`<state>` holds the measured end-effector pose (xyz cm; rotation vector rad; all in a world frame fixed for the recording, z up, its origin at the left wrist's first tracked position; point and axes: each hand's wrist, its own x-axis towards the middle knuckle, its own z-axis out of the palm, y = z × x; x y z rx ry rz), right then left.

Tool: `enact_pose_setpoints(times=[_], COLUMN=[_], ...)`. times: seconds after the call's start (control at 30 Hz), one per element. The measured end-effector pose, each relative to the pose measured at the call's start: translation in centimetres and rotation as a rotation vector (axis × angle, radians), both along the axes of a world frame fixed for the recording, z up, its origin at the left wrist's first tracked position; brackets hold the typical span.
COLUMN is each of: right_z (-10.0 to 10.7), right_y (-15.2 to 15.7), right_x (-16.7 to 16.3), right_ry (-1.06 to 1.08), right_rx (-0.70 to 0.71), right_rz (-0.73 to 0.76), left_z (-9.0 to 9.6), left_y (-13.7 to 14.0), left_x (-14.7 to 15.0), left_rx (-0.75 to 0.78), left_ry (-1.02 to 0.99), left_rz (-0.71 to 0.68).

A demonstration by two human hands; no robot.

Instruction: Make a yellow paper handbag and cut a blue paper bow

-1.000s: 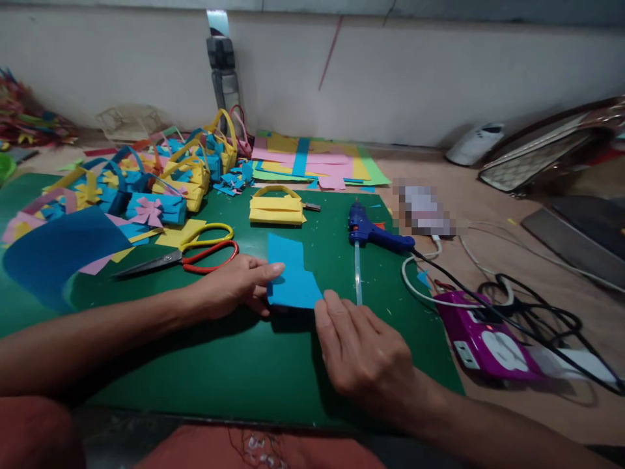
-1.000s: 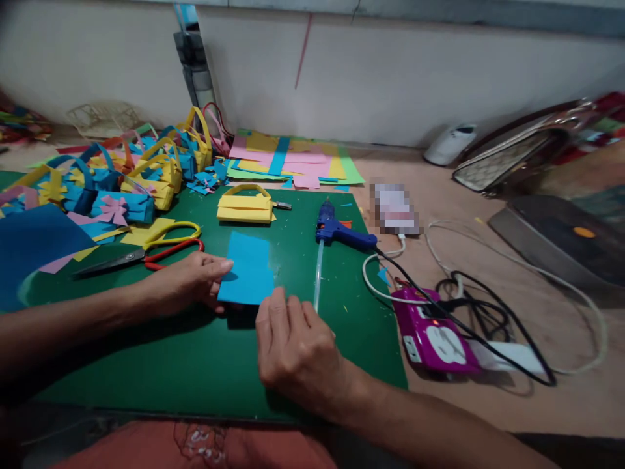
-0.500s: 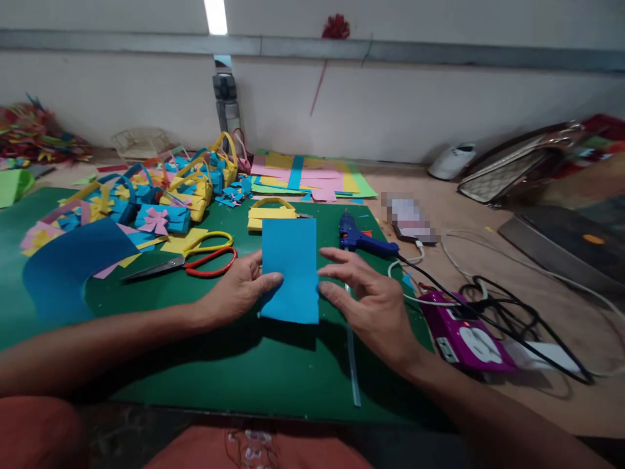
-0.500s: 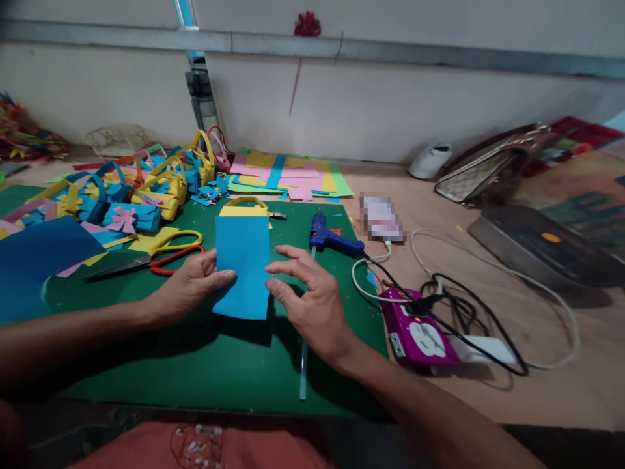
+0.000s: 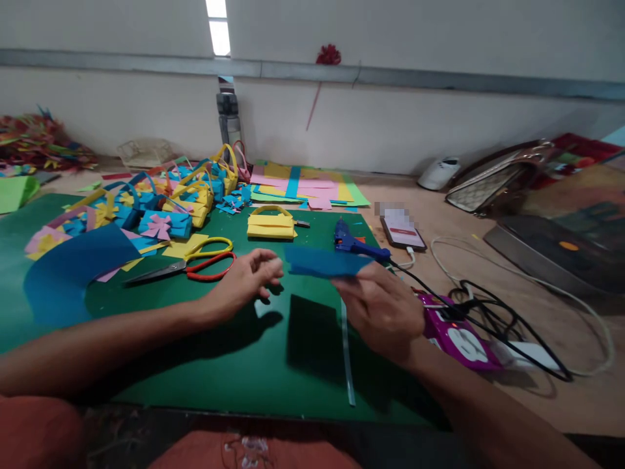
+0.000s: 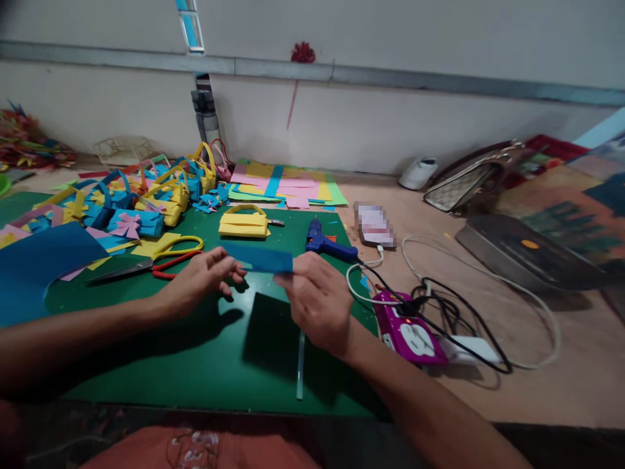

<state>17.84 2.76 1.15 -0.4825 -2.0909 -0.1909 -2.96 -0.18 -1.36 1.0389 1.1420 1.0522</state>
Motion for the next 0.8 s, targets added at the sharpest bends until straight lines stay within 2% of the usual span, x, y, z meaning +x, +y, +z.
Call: enact_pose_setpoints(times=[0.1,0.17,0.23,0.3,0.47,0.53,0.67,0.8], right_z=[0.1,-0.4,-1.2,-1.8,-1.7,-1.4,-1.2,-1.1], right_y=[0.1,0.1,0.1,-0.1,-1.2,-1.9,-2.8,-2.2], right_x=[0.4,0.2,-0.1,-0.4,-0.9,-1.1,-1.4,-1.6], right_ry=[-0.17,-0.223,-0.241,-0.251,-0.237,-0.219,-0.133,0.078], right_rx=[0.238,0.335,0.392,0.392,0.137,0.067,-0.117,-0.33], right_rz=[0.165,0.241,0.299,0.333,0.268,0.288,0.35,0.209], left_z=[-0.5,-0.6,-0.4,0.1,0.8,0.8,0.3,-0.2], left_y=[0.1,-0.1,-0.4,-0.6,-0.6,-0.6,-0.9,-1.2], left_x=[-0.2,0.0,0.3,0.5,0.7,0.9,1.4,1.7], left_rx=[-0.243,-0.302,-0.284,-0.258,-0.168,-0.139,-0.11,-0.076], left_ry=[-0.27,-0.41,-0.478,-0.484,-0.384,-0.353,-0.336,-0.352], left_rz=[-0.216,-0.316,-0.31,-0.268,-0.107,-0.08,-0.062,-0.126])
